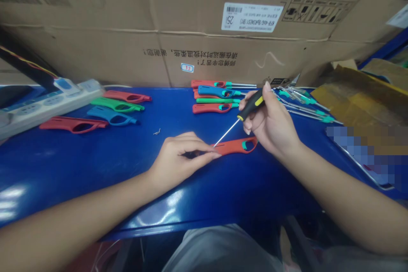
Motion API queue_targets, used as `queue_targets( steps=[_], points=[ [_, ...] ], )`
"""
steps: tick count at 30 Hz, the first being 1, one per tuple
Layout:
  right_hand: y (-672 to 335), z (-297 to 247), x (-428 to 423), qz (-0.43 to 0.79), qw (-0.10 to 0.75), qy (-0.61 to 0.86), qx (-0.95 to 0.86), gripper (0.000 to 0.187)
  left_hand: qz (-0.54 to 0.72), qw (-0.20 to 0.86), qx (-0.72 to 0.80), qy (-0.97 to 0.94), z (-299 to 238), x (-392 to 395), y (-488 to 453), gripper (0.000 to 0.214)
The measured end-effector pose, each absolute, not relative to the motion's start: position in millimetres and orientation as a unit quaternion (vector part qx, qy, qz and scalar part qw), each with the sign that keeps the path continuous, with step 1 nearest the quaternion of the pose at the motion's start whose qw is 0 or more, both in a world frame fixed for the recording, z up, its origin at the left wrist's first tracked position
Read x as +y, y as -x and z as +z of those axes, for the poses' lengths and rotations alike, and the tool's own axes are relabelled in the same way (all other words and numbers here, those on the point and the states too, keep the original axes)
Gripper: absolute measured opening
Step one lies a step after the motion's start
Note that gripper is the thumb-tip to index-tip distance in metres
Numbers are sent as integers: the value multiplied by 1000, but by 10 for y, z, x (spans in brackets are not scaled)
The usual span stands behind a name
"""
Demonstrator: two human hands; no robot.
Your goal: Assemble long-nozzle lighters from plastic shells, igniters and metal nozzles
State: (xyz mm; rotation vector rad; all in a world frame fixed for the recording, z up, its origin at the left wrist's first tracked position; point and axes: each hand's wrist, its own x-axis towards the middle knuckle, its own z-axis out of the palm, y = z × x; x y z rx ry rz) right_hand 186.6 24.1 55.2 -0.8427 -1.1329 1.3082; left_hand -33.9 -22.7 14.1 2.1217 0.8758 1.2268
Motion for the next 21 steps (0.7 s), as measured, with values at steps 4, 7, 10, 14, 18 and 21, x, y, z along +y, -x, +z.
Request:
queue_targets(
  steps=[4,7,10,14,18,21],
  points=[
    [-1839,552,210,540,564,361,-509,57,448,246,309,-802,147,-232,332,4],
    [-1823,558,184,535,558,353,-527,58,435,244,303,-812,159,-231,330,4],
    [-1825,571,160,525,556,343,-546,57,425,245,301,-818,159,-226,335,7],
    [-1853,587,127,516,547,326,-573,51,418,244,294,-824,141,-224,343,9],
    [-1885,585,77,506,529,306,-608,39,394,252,288,-835,127,-239,337,8],
    [-1900,575,29,504,507,296,-633,36,370,269,282,-843,131,-260,323,8]
  ],
)
